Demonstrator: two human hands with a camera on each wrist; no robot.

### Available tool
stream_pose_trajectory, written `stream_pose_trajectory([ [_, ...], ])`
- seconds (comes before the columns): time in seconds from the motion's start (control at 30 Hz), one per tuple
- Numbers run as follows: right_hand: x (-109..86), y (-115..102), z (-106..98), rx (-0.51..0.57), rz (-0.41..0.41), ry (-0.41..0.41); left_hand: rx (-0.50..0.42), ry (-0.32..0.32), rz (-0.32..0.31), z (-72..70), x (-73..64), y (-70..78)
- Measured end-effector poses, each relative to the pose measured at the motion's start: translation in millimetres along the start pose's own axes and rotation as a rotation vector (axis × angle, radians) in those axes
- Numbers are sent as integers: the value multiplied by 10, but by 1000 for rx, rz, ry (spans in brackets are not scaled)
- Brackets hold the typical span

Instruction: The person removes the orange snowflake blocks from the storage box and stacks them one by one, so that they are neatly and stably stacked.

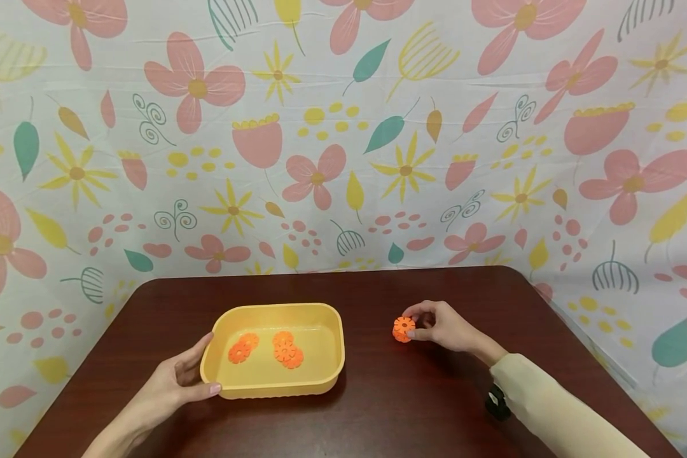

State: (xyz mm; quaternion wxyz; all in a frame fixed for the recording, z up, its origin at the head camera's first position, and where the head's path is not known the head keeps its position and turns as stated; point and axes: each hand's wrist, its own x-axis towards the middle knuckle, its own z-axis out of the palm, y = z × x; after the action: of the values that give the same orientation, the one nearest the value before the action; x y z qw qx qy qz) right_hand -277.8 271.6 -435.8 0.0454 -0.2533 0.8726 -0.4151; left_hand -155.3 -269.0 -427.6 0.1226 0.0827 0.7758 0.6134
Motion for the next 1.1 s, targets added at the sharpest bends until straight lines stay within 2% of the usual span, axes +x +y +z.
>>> stream_pose_trajectory([
  [0.5, -42, 125, 36, -32, -13, 13, -4, -2, 10, 1, -8, -3],
  [1.1, 10, 122, 73, -80, -4, 15, -7, -3, 24, -5, -12, 7],
])
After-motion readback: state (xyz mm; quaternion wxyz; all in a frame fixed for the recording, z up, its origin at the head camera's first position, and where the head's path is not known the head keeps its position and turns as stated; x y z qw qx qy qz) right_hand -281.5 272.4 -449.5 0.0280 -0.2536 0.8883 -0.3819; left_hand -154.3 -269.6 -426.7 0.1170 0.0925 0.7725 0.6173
